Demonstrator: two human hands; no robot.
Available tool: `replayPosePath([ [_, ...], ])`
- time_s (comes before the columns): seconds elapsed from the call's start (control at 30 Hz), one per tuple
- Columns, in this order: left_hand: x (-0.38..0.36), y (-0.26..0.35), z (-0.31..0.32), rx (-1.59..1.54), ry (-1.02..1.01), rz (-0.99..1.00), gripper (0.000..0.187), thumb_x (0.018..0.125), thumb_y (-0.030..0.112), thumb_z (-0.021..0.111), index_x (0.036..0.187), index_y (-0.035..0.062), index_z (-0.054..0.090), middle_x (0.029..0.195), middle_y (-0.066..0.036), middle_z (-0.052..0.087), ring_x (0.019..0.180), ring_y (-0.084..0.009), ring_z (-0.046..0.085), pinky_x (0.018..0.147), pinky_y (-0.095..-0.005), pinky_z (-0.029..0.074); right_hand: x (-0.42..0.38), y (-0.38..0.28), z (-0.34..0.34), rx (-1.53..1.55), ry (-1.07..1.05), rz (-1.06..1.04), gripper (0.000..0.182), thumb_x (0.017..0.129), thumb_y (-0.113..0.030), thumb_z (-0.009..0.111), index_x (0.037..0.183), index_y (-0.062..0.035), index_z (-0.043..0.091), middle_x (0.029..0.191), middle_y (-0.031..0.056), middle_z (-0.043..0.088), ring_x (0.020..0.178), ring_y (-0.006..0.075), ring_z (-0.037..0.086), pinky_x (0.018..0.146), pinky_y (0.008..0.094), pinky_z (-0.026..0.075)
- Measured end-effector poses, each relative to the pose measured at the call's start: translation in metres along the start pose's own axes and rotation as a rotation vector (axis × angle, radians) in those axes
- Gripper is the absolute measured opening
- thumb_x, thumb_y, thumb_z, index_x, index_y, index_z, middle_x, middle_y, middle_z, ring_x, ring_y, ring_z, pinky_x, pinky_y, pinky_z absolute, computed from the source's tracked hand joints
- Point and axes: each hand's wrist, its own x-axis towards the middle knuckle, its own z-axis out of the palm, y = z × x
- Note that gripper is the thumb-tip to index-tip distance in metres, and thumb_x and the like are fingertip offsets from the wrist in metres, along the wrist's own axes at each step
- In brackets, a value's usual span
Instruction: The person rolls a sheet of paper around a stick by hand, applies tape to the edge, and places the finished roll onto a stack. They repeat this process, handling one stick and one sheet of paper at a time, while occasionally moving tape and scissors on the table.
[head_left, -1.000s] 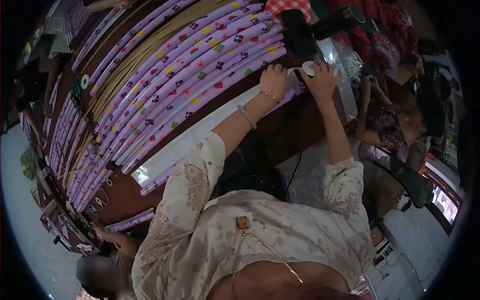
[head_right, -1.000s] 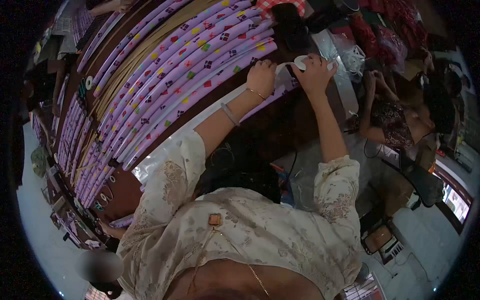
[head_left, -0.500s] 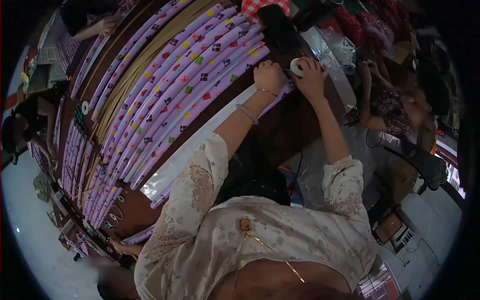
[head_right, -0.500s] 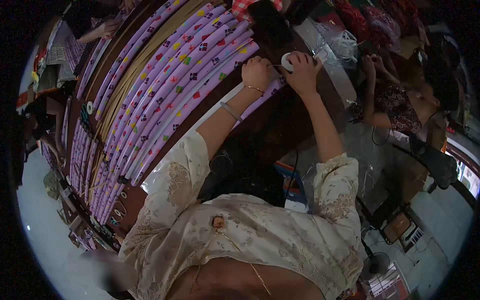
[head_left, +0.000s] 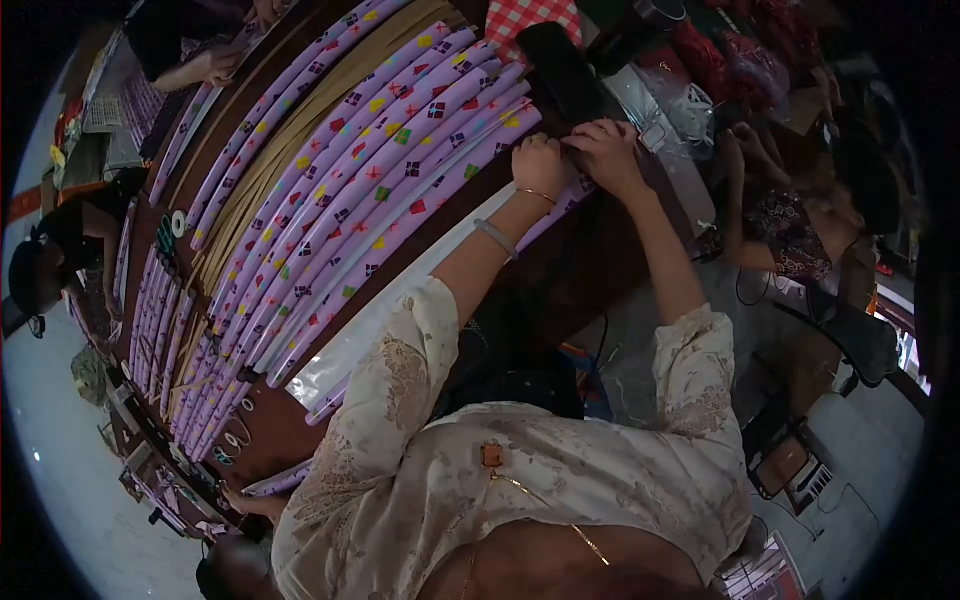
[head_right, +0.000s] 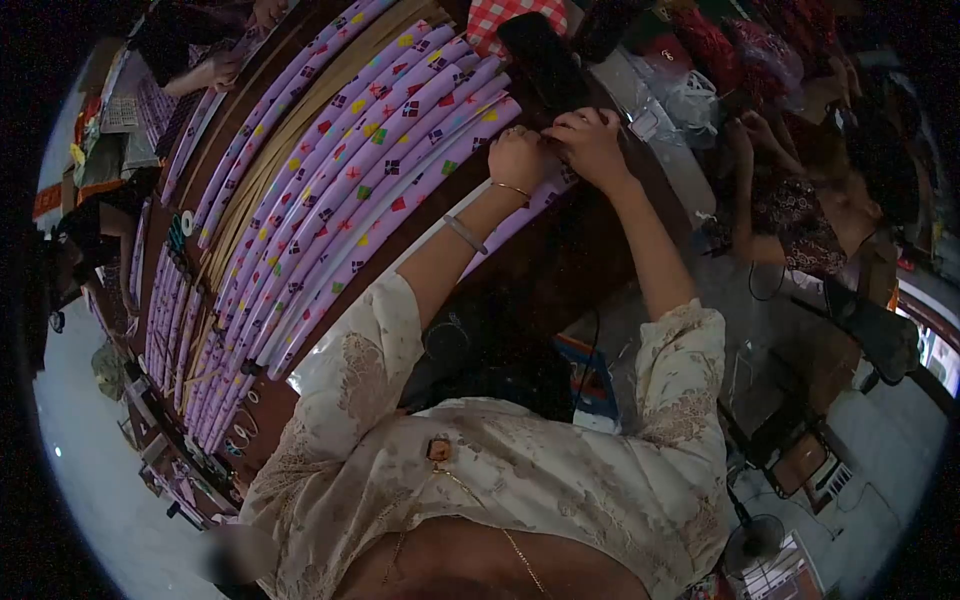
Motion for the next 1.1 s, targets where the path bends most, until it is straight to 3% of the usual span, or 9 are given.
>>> replayPosePath([
  [0.4,0.006,-0.004,-0.001,-0.112,0.023,0.048,0.012,0.064,0.017,0.057,0.059,0.0071,0.060,0.070,-0.008,0.059,0.070,-0.0238,0.058,0.062,-0.0367,0.045,-0.007,0.013,0.012,0.143,0.071,0.002,0.012,0.068,-0.019,0.068,0.080,-0.0183,0.066,0.087,-0.0071,0.060,0.094,0.0136,0.050,0.085,0.0396,0.026],
  [0.47,0.007,-0.003,-0.003,-0.070,-0.078,-0.036,0.010,0.068,0.016,0.057,0.064,0.0136,0.066,0.074,-0.006,0.059,0.070,-0.0243,0.058,0.064,-0.0388,0.045,-0.010,0.015,0.019,0.174,0.099,0.014,0.011,0.068,-0.020,0.068,0.078,-0.0177,0.066,0.087,-0.0069,0.061,0.095,0.0137,0.050,0.085,0.0391,0.025],
  [0.57,0.009,-0.010,0.020,-0.112,-0.008,-0.106,0.010,0.067,0.016,0.058,0.063,0.0130,0.066,0.073,-0.007,0.059,0.068,-0.0245,0.058,0.064,-0.0387,0.044,-0.016,0.021,0.030,0.303,0.165,0.036,0.011,0.069,-0.021,0.068,0.079,-0.0169,0.065,0.088,-0.0065,0.061,0.097,0.0137,0.050,0.084,0.0379,0.026],
  [0.7,0.006,-0.001,-0.003,-0.133,-0.035,-0.082,0.008,0.066,0.015,0.058,0.064,0.0130,0.066,0.072,-0.006,0.059,0.069,-0.0240,0.058,0.065,-0.0385,0.044,-0.014,0.013,0.024,0.256,0.158,0.051,0.013,0.070,-0.020,0.067,0.081,-0.0155,0.064,0.090,-0.0055,0.060,0.098,0.0148,0.050,0.085,0.0377,0.026],
  [0.8,0.006,0.003,-0.006,-0.167,-0.011,-0.056,0.011,0.064,0.017,0.057,0.060,0.0071,0.061,0.071,-0.010,0.059,0.071,-0.0239,0.059,0.066,-0.0367,0.044,-0.014,0.012,0.024,0.243,0.146,0.045,0.014,0.071,-0.018,0.066,0.084,-0.0148,0.062,0.093,-0.0049,0.060,0.098,0.0158,0.050,0.085,0.0382,0.026],
  [0.87,0.007,0.005,-0.007,-0.076,-0.094,-0.101,0.004,0.067,0.014,0.060,0.068,0.0107,0.062,0.074,-0.007,0.059,0.075,-0.0240,0.057,0.068,-0.0370,0.044,-0.014,0.014,0.025,0.245,0.150,0.030,0.014,0.071,-0.016,0.065,0.085,-0.0143,0.061,0.094,-0.0047,0.059,0.098,0.0162,0.049,0.085,0.0388,0.026],
  [1.1,0.005,0.004,-0.009,-0.030,-0.086,-0.052,0.005,0.069,0.011,0.059,0.074,0.0089,0.058,0.079,-0.010,0.057,0.079,-0.0258,0.056,0.067,-0.0357,0.045,-0.014,0.014,0.022,0.279,0.159,0.025,0.016,0.071,-0.012,0.065,0.086,-0.0153,0.063,0.095,-0.0045,0.059,0.098,0.0180,0.049,0.086,0.0389,0.027],
])
